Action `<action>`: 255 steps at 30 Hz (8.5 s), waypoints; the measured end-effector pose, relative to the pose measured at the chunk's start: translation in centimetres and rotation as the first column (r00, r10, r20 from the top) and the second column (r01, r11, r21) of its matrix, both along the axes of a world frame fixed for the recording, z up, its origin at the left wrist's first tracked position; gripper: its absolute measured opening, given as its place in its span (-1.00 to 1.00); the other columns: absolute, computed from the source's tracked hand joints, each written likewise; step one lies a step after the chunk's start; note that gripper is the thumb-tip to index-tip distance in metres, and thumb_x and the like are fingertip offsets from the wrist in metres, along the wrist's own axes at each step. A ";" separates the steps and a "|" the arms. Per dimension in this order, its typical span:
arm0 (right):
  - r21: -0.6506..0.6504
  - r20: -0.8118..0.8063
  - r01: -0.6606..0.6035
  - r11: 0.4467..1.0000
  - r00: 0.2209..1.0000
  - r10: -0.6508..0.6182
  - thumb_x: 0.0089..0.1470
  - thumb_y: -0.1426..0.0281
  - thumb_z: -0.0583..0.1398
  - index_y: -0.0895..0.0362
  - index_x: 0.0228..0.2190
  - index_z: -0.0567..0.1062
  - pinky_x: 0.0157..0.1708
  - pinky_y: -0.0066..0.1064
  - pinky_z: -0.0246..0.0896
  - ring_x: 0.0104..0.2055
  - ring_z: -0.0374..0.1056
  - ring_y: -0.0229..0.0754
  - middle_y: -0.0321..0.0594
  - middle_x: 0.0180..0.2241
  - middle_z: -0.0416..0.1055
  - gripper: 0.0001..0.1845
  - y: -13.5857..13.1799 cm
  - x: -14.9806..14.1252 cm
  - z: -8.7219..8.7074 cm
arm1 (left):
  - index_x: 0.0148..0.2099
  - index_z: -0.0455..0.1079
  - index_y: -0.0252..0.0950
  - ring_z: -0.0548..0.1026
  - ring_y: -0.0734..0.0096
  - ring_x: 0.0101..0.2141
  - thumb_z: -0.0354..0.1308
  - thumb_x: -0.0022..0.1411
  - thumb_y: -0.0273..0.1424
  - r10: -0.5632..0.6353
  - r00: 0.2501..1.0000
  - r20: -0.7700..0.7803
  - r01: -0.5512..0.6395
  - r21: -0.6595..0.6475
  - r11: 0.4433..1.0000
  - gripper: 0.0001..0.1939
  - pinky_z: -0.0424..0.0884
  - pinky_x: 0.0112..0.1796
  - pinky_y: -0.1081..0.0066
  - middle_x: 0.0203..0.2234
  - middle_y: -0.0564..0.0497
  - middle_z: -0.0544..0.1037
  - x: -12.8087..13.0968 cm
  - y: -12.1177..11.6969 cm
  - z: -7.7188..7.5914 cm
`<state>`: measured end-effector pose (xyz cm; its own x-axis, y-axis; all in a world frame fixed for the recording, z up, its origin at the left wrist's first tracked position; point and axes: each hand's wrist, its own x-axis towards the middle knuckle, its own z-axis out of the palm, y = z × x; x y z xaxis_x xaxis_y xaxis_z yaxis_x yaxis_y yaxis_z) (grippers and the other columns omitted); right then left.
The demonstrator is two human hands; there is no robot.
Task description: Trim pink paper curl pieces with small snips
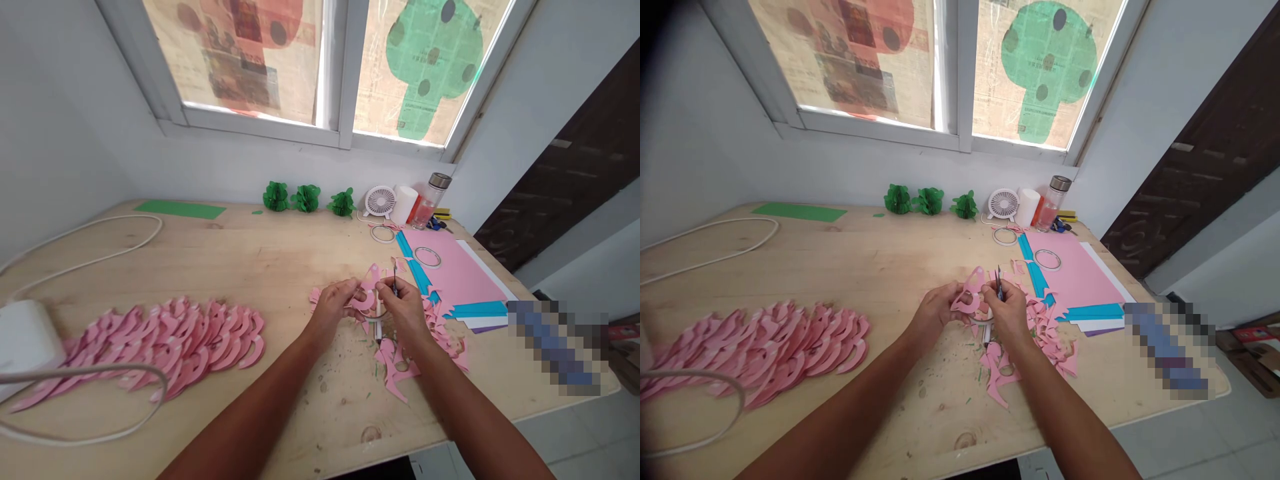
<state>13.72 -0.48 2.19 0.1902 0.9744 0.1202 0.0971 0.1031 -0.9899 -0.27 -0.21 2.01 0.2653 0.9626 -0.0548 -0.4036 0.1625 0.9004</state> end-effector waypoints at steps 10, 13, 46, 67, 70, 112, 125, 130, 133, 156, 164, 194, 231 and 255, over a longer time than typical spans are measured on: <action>0.015 -0.004 -0.068 0.998 0.998 0.068 -0.13 0.26 0.21 0.17 -0.56 0.39 -0.57 -0.50 -0.06 -0.58 0.05 -0.35 -0.38 -0.63 0.18 -0.78 -0.1 -0.1 0.0 | -0.46 0.40 -0.38 0.42 0.47 -0.58 0.28 -0.13 -0.28 -0.018 0.995 -0.095 0.020 0.022 1.000 -0.75 0.35 -0.52 0.47 -0.62 0.03 0.49 0.5 -0.1 -0.5; 0.012 -0.024 -0.071 0.997 0.997 0.072 -0.11 0.26 0.20 0.17 -0.54 0.40 -0.61 -0.51 -0.11 -0.61 0.01 -0.38 -0.39 -0.63 0.19 -0.79 -0.2 -0.2 0.0 | -0.50 0.38 -0.37 0.38 0.51 -0.63 0.26 -0.11 -0.29 0.012 0.994 -0.106 -0.007 0.039 0.999 -0.77 0.33 -0.54 0.49 -0.67 0.05 0.48 0.5 -0.1 -0.4; 0.026 -0.074 0.017 1.000 0.997 -0.015 -0.17 0.25 0.23 0.16 -0.60 0.32 -0.63 -0.51 -0.18 -0.63 -0.07 -0.39 -0.44 -0.66 0.07 -0.75 0.1 0.1 0.0 | -0.50 0.37 -0.37 0.31 0.54 -0.62 0.24 -0.08 -0.24 -0.068 0.973 -0.221 0.088 0.083 0.993 -0.74 0.22 -0.56 0.52 -0.68 0.09 0.38 0.7 -0.4 -0.7; -0.004 -0.025 0.049 0.999 0.998 -0.050 -0.21 0.19 0.27 0.16 -0.55 0.37 -0.70 -0.49 -0.22 -0.69 -0.09 -0.40 -0.46 -0.72 0.07 -0.70 0.1 0.5 -0.2 | -0.50 0.34 -0.36 0.35 0.53 -0.57 0.16 -0.02 -0.35 0.055 0.982 -0.178 -0.021 0.186 0.982 -0.84 0.27 -0.47 0.49 -0.64 0.05 0.40 0.6 0.0 -1.4; -0.014 -0.024 0.037 0.999 0.999 -0.037 -0.22 0.19 0.28 0.16 -0.56 0.37 -0.70 -0.49 -0.20 -0.69 -0.08 -0.39 -0.45 -0.72 0.07 -0.70 0.2 0.6 -0.3 | -0.52 0.34 -0.36 0.35 0.52 -0.57 0.15 -0.02 -0.37 0.063 0.981 -0.185 -0.027 0.194 0.981 -0.85 0.28 -0.46 0.48 -0.65 0.05 0.40 0.6 0.1 -1.5; 0.080 -0.061 0.009 0.997 0.998 -0.004 -0.15 0.23 0.24 0.20 -0.45 0.44 -0.70 -0.52 -0.20 -0.68 -0.02 -0.42 -0.40 -0.67 0.19 -0.73 0.3 0.8 -0.2 | -0.20 0.43 -0.31 0.43 0.07 -0.27 -0.02 0.05 -0.34 0.315 -0.482 -0.817 -0.263 0.479 0.838 -0.69 0.24 -0.32 0.28 -0.37 -0.14 0.54 -19.4 -7.7 -0.9; 0.050 -0.002 -0.034 0.998 0.999 0.034 -0.11 0.23 0.20 0.18 -0.45 0.44 -0.67 -0.49 -0.18 -0.67 -0.02 -0.39 -0.40 -0.67 0.18 -0.75 -0.1 0.6 0.5 | -0.33 0.41 -0.27 0.44 0.25 -0.26 -0.01 0.09 -0.40 0.503 0.050 -0.863 0.084 0.506 0.859 -0.83 0.27 -0.22 0.32 -0.35 -0.03 0.54 -10.4 -5.3 0.4; 0.078 0.025 -0.061 0.995 0.998 0.059 -0.08 0.25 0.18 0.18 -0.46 0.44 -0.61 -0.50 -0.09 -0.60 0.05 -0.35 -0.38 -0.66 0.17 -0.78 0.1 0.6 0.0 | -0.23 0.39 -0.26 0.45 0.32 -0.33 -0.01 0.08 -0.42 0.313 0.066 -0.947 0.175 0.320 0.931 -0.79 0.25 -0.36 0.40 -0.38 -0.01 0.54 -6.8 -2.5 -0.2; 0.091 0.040 -0.075 0.993 0.997 0.071 -0.07 0.26 0.17 0.17 -0.46 0.44 -0.55 -0.48 -0.02 -0.58 0.09 -0.33 -0.37 -0.65 0.20 -0.79 0.2 0.7 -0.3 | -0.25 0.37 -0.26 0.44 0.33 -0.37 0.01 0.04 -0.45 0.285 0.021 -0.958 0.210 0.283 0.936 -0.80 0.20 -0.42 0.42 -0.37 -0.02 0.53 -6.0 -1.5 -0.6; 0.084 0.169 -0.147 0.985 0.977 0.132 -0.04 0.29 0.13 0.15 -0.49 0.41 -0.56 -0.49 0.00 -0.57 0.12 -0.32 -0.37 -0.64 0.22 -0.82 -0.4 0.4 0.4 | -0.54 0.30 -0.27 0.40 0.40 -0.47 0.00 -0.03 -0.53 0.329 0.277 -0.903 0.129 0.375 0.918 -0.88 0.19 -0.47 0.44 -0.53 0.05 0.49 -5.0 -1.6 -0.3; 0.032 0.234 -0.276 0.961 0.936 0.261 -0.05 0.26 0.12 0.16 -0.49 0.42 -0.57 -0.49 0.02 -0.57 0.12 -0.31 -0.35 -0.63 0.22 -0.79 -0.1 0.1 -0.1 | -0.52 0.32 -0.28 0.34 0.50 -0.55 0.03 -0.07 -0.55 0.200 0.533 -0.822 0.206 0.356 0.912 -0.90 0.21 -0.49 0.51 -0.60 0.11 0.44 -3.2 -1.6 1.3; 0.013 0.435 -0.418 0.908 0.820 0.371 -0.03 0.30 0.13 0.13 -0.64 0.28 -0.59 -0.51 -0.07 -0.59 0.04 -0.34 -0.39 -0.66 0.11 -0.75 -0.4 -0.6 -0.6 | -0.46 0.41 -0.35 0.27 0.62 -0.70 0.23 -0.12 -0.28 0.138 0.958 -0.253 -0.138 0.019 0.990 -0.77 0.18 -0.70 0.58 -0.65 0.09 0.37 -1.8 -1.8 -0.9; 0.030 0.829 -0.444 0.896 0.511 0.226 -0.03 0.43 0.11 0.12 -0.55 0.29 -0.52 -0.52 -0.07 -0.56 0.11 -0.34 -0.36 -0.61 0.24 -0.90 -1.3 -0.5 0.0 | -0.44 0.35 -0.36 0.40 0.53 -0.58 0.25 -0.12 -0.34 0.217 0.955 -0.202 -0.214 0.032 0.976 -0.79 0.27 -0.63 0.59 -0.57 0.04 0.50 -3.4 -1.6 0.3; 0.014 0.875 -0.413 0.910 0.445 0.189 -0.04 0.42 0.12 0.12 -0.56 0.28 -0.55 -0.50 -0.15 -0.58 0.08 -0.34 -0.37 -0.62 0.25 -0.88 -1.0 -0.3 -0.2 | -0.07 0.21 -0.22 0.30 0.62 -0.61 -0.01 0.19 -0.39 0.482 0.812 -0.328 -0.249 0.552 0.796 -0.77 0.28 -0.52 0.56 -0.43 0.04 0.45 -4.5 -2.0 0.3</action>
<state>13.43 -1.53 1.97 -0.4135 0.8788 0.2382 0.7870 0.4766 -0.3919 -4.77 -2.22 2.31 -0.0535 0.9140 0.4021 0.1063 -0.3952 0.9124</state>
